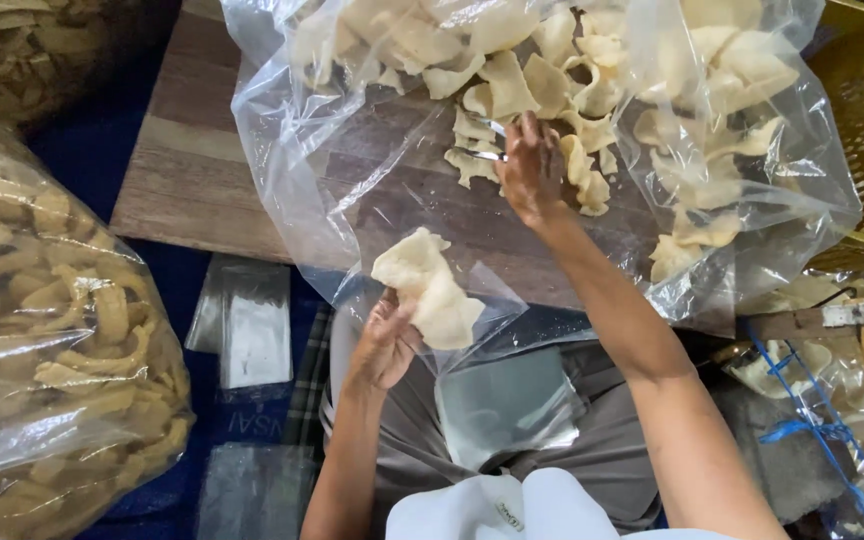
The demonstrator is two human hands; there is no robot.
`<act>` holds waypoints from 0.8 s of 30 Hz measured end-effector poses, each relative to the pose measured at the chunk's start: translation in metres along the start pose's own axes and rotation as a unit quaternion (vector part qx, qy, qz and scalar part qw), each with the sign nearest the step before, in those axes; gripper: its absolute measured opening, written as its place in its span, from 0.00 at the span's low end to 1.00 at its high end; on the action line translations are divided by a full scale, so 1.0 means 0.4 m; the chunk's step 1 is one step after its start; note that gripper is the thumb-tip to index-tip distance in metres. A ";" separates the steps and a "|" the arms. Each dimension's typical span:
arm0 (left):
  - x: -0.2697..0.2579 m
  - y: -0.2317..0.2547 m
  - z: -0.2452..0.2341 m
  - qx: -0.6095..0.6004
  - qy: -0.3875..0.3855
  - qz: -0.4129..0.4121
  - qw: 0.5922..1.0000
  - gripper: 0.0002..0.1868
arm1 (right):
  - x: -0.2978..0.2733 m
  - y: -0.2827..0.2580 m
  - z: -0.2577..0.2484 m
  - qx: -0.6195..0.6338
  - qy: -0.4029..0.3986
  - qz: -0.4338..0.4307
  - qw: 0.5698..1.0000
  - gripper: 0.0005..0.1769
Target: The person is manually packaging individual pieces of dried food by trimming them with scissors, placing them into plastic bags, and sealing the bags using a heat sealer.
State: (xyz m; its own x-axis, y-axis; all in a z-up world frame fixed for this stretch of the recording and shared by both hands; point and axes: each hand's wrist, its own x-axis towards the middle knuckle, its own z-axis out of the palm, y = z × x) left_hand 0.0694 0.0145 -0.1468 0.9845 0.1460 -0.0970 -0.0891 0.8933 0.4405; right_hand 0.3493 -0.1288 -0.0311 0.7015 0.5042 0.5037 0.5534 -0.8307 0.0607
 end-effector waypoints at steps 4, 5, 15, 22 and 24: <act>-0.015 -0.004 0.032 0.070 0.016 0.006 0.997 0.41 | 0.027 0.003 0.033 -0.025 0.007 -0.009 1.000 0.21; -0.017 0.004 0.037 0.065 0.022 0.008 0.998 0.37 | 0.034 0.019 0.049 0.004 -0.015 0.023 1.000 0.16; -0.036 0.051 0.143 0.177 -0.065 0.033 0.982 0.47 | -0.016 0.243 -0.084 0.262 0.045 0.063 0.962 0.13; 0.051 0.028 0.126 0.420 -0.111 0.128 0.892 0.41 | -0.100 0.271 -0.307 0.317 -0.031 0.091 0.944 0.19; 0.056 0.024 0.140 0.435 -0.081 0.133 0.887 0.39 | -0.098 0.306 -0.261 0.280 -0.097 0.108 0.949 0.20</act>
State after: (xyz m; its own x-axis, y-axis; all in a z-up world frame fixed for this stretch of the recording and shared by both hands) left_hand 0.0992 0.0025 -0.0947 0.9611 0.1767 0.2123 -0.2407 0.1591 0.9575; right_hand 0.3428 -0.2750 0.0464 0.8647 0.4162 0.2813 0.5019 -0.6905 -0.5209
